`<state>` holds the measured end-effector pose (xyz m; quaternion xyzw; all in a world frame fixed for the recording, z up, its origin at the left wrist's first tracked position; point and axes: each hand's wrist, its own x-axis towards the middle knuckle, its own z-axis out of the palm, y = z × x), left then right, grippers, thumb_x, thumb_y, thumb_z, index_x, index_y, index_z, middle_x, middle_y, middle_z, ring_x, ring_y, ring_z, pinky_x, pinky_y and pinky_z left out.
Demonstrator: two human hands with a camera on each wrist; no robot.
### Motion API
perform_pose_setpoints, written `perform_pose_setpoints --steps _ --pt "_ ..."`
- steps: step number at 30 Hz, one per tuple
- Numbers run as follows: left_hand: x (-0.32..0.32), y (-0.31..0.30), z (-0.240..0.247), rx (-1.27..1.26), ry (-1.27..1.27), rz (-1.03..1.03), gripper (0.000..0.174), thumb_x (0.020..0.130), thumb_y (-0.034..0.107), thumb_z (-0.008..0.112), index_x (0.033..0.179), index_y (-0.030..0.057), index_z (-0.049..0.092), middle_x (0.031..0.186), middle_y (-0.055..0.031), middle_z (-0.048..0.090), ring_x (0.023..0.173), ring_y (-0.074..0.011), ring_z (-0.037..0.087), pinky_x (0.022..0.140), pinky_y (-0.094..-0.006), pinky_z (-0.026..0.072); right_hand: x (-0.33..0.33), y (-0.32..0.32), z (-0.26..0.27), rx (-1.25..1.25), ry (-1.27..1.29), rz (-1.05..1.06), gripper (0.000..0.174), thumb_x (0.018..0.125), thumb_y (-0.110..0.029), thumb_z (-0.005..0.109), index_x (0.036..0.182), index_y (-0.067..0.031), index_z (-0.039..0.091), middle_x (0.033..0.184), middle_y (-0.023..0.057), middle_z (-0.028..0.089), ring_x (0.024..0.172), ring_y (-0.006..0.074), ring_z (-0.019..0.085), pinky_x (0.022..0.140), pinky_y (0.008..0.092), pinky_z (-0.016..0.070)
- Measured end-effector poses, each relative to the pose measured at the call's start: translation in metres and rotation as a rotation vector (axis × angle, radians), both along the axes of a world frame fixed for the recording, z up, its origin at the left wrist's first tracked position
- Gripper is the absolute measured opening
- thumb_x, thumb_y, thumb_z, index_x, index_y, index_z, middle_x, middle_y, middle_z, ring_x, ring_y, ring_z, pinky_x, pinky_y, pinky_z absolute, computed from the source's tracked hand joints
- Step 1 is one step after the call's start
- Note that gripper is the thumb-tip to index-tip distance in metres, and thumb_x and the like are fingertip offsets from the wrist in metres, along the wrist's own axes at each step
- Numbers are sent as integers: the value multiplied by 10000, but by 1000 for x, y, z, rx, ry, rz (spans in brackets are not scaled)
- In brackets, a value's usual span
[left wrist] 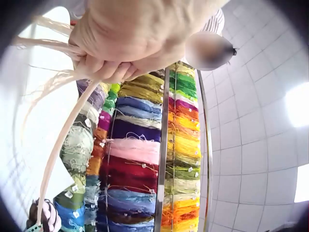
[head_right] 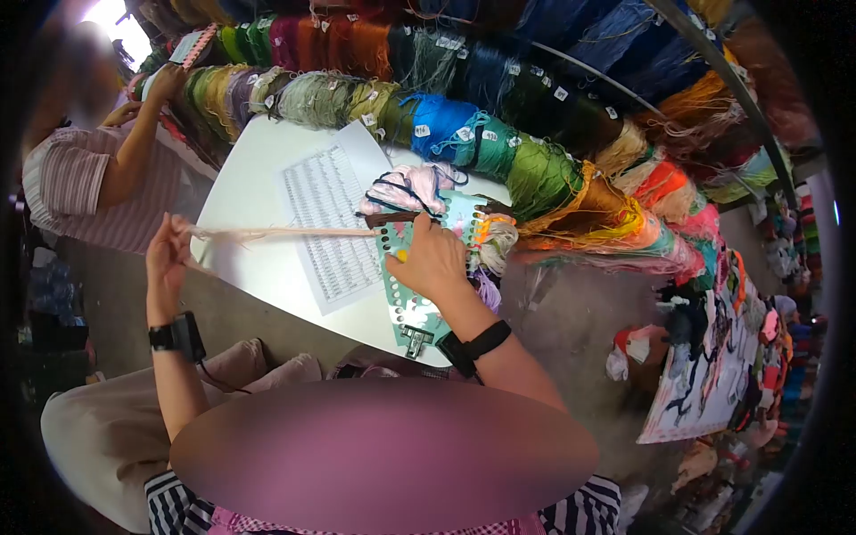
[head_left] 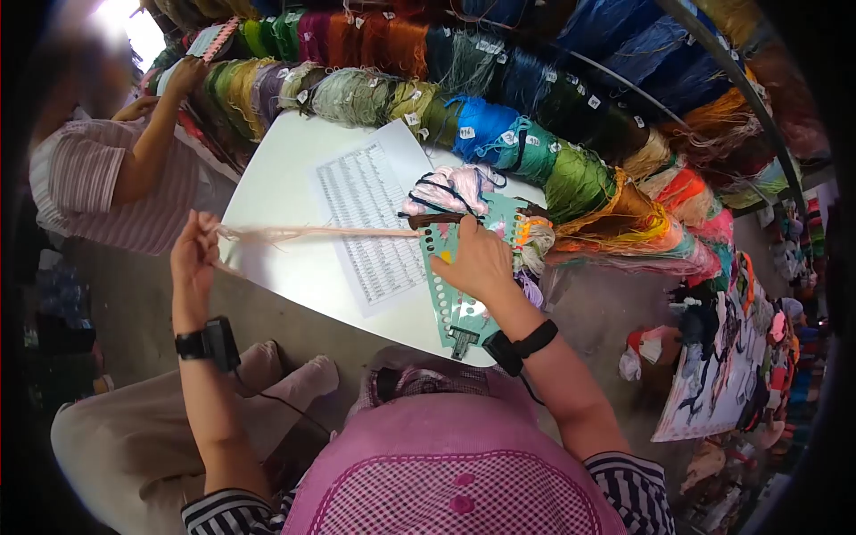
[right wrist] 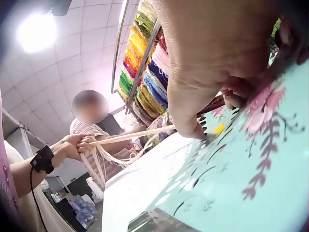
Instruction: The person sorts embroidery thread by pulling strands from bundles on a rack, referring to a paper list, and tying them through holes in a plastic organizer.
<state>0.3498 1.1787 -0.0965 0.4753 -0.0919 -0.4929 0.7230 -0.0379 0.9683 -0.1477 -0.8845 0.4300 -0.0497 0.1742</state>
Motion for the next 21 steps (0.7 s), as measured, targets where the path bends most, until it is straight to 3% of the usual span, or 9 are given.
perform_pose_setpoints --steps 2,3,5,9,13,15,16,19,21 --pt "-25 -14 4 274 -58 278 338 993 358 504 896 45 591 860 -72 602 723 -159 596 557 -238 469 -7 -4 0 -21 -21 28 603 704 -401 735 1023 43 480 809 193 626 760 364 644 660 461 510" --pt "10 5 -39 290 -67 160 451 993 385 488 1079 -47 584 1077 -179 621 1002 -281 617 812 -333 527 -9 -6 2 -28 -34 52 573 731 -384 732 1041 30 487 822 175 632 764 356 644 665 457 506" --pt "-56 -9 -26 40 18 51 465 991 409 482 1069 -39 575 1100 -174 615 1054 -270 601 901 -358 502 -9 -3 24 106 -112 58 474 761 -321 723 1019 5 495 793 145 626 730 314 639 663 398 503" --pt "-199 -43 52 -159 345 -295 781 978 576 350 1346 -112 386 1499 -170 294 1360 -311 314 1051 -534 390 -7 32 67 469 -558 91 194 892 -148 654 1023 -15 597 893 58 592 836 151 611 668 296 498" --pt "-260 -71 78 -251 349 -581 808 975 612 303 1429 -56 309 1481 -141 353 1344 -265 358 1025 -440 416 -20 59 105 992 -1022 61 163 930 -182 626 957 -24 658 898 7 598 842 92 574 728 232 451" --pt "-278 -80 78 -170 -215 -532 724 994 539 341 1385 -67 408 1366 -179 500 1236 -245 503 1033 -407 410 -39 61 122 964 -1000 -1 138 935 -162 618 967 -31 646 896 -6 599 832 72 560 667 210 439" --pt "-278 -82 80 -178 -218 -544 724 994 539 341 1385 -67 408 1366 -179 500 1236 -245 503 1033 -407 410 -48 61 126 955 -970 -53 114 941 -143 610 978 -38 634 894 -20 600 822 52 546 606 189 428" --pt "-271 -86 85 -65 -464 -617 345 964 260 551 1014 -48 699 984 -123 710 862 -143 666 850 -292 511 -69 64 127 1019 -1158 -67 78 926 -102 618 971 -38 621 874 -19 628 783 42 542 644 195 418" --pt "-280 -89 92 -61 -397 -593 304 938 229 595 964 -51 710 945 -108 711 831 -122 652 812 -272 509 -81 67 129 1032 -1221 -97 89 924 -84 619 976 -12 621 917 12 647 817 54 571 736 207 446"
